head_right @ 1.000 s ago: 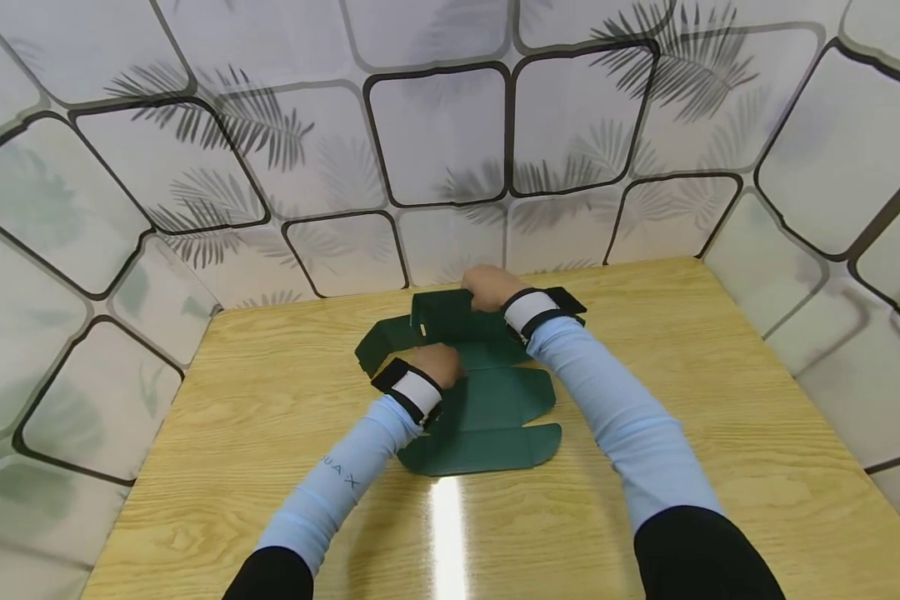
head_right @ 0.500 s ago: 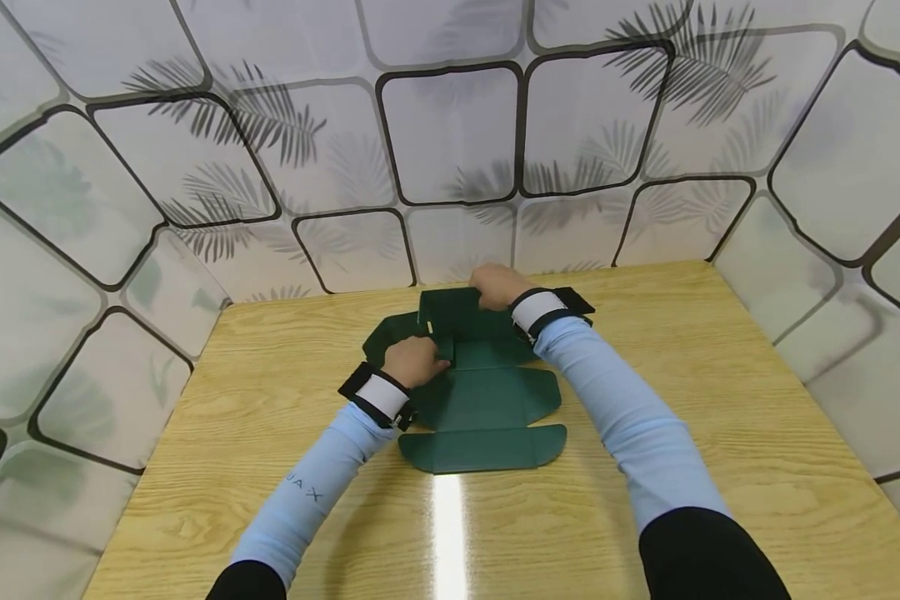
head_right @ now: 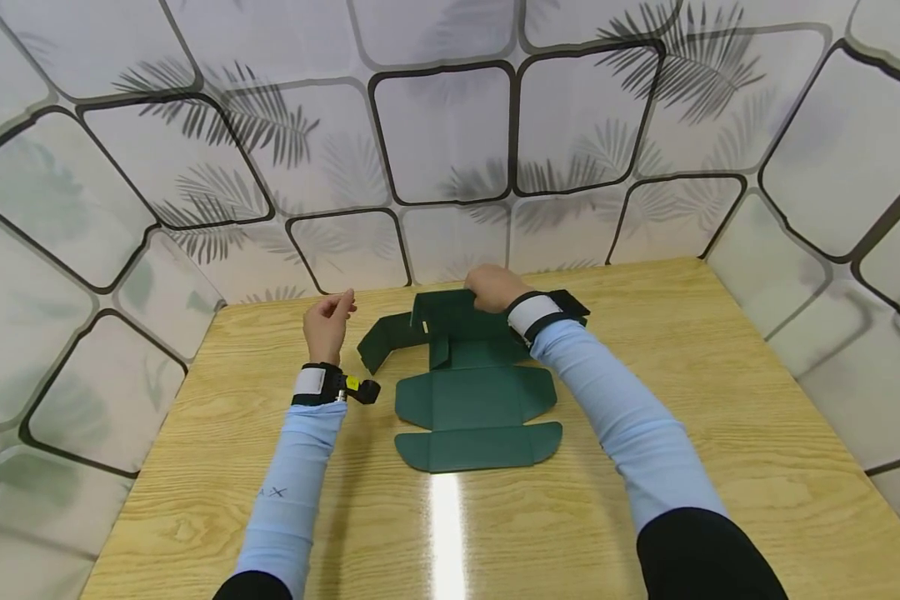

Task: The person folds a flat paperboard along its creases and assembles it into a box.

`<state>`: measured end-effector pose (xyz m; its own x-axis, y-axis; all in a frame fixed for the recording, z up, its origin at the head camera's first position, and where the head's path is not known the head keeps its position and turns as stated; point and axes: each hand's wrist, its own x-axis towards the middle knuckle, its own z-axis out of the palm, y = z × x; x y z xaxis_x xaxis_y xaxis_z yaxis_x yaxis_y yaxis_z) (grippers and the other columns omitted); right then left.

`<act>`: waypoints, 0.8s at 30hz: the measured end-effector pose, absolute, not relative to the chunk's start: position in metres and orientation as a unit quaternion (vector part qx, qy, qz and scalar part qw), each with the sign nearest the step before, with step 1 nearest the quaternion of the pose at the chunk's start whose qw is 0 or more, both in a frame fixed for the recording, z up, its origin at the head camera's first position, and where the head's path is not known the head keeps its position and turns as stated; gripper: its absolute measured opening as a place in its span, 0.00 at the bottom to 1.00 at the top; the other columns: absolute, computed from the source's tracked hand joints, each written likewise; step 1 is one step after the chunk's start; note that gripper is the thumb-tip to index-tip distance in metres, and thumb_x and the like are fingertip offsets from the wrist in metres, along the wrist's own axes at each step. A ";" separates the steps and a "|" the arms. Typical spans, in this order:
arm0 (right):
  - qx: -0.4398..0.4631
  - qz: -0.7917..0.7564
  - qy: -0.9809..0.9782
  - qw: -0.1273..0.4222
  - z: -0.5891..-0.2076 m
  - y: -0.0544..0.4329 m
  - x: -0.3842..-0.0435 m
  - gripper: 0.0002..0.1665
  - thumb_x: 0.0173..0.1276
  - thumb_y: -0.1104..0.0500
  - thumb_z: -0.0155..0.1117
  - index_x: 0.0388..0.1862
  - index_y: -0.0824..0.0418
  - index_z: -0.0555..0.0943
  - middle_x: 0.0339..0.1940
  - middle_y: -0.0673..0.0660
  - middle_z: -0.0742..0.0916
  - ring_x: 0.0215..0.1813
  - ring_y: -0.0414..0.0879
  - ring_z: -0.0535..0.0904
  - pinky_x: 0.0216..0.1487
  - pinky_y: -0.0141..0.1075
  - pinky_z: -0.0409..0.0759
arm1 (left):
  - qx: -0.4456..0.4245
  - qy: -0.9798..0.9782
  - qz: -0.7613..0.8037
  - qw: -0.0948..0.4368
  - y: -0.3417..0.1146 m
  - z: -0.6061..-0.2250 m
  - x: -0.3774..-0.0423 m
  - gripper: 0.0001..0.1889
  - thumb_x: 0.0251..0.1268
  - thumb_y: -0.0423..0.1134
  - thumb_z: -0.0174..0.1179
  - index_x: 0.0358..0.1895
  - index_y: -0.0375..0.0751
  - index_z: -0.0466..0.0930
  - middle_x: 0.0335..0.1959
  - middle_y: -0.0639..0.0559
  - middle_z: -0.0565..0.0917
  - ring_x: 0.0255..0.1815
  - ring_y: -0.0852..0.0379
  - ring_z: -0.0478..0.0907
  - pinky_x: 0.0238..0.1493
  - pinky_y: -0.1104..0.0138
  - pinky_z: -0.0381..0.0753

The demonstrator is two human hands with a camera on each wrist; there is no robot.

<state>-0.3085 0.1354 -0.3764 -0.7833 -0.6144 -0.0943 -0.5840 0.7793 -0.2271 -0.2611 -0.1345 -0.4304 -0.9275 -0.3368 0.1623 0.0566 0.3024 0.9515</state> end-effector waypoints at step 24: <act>-0.313 -0.042 0.948 -0.035 -0.401 0.134 -0.300 0.22 0.62 0.74 0.59 0.54 0.61 0.84 0.40 0.61 0.89 0.26 0.51 0.81 0.25 0.36 0.73 | 0.089 -0.629 -0.770 -0.051 -0.121 -0.493 -0.255 0.37 0.79 0.57 0.26 0.58 0.25 0.73 0.38 0.57 0.83 0.40 0.65 0.78 0.53 0.68 0.75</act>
<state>-0.2998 0.1340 -0.4013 -0.8020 -0.5902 0.0925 -0.5960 0.8009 -0.0576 -0.2549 -0.1215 -0.4926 -0.9789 -0.0329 -0.2017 -0.1910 -0.2029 0.9604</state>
